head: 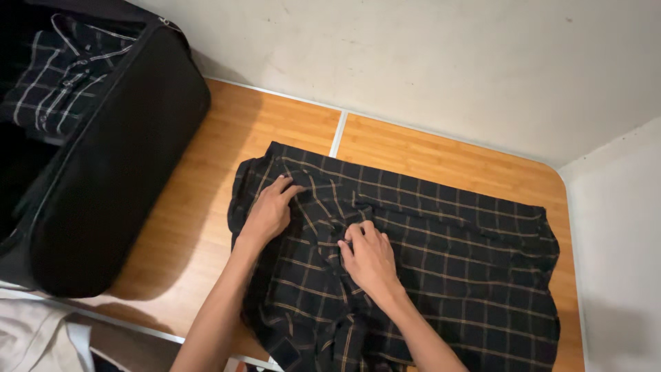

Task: The person folds a shirt on a wooden table.

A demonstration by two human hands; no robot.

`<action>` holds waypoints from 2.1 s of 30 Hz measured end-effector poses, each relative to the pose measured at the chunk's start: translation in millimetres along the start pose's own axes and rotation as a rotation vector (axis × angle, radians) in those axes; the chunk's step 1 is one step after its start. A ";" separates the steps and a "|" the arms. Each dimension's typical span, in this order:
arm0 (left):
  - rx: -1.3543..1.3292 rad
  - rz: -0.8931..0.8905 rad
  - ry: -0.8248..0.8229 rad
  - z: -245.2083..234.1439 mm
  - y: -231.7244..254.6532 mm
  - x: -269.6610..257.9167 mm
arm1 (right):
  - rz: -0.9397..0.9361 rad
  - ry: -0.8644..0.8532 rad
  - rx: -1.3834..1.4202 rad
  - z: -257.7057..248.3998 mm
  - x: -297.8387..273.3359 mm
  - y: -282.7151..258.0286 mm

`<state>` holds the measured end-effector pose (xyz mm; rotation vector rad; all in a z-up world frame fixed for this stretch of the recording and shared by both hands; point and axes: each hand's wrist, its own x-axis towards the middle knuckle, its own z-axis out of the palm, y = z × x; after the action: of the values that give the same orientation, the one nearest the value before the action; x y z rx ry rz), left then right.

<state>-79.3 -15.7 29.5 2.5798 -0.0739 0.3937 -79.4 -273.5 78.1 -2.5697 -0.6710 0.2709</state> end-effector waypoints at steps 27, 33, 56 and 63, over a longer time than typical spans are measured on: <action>-0.140 0.073 -0.144 3.4 -15.5 -6.3 | -0.129 -0.104 1.029 -129.7 -132.6 51.1; -0.156 0.064 -0.159 6.5 -17.8 -5.3 | -0.390 -0.224 1.009 -117.2 -163.9 96.6; -0.171 -0.068 -0.310 0.9 -19.9 30.6 | 0.176 0.806 1.313 -96.0 -115.9 226.4; -0.114 -0.104 -0.399 2.5 -16.6 75.4 | 0.448 0.675 1.408 -77.3 -85.4 262.4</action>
<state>-4.5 -0.9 41.2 2.4985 -0.0998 -0.1619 -21.9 -549.0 24.0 -1.2322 0.3252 -0.0293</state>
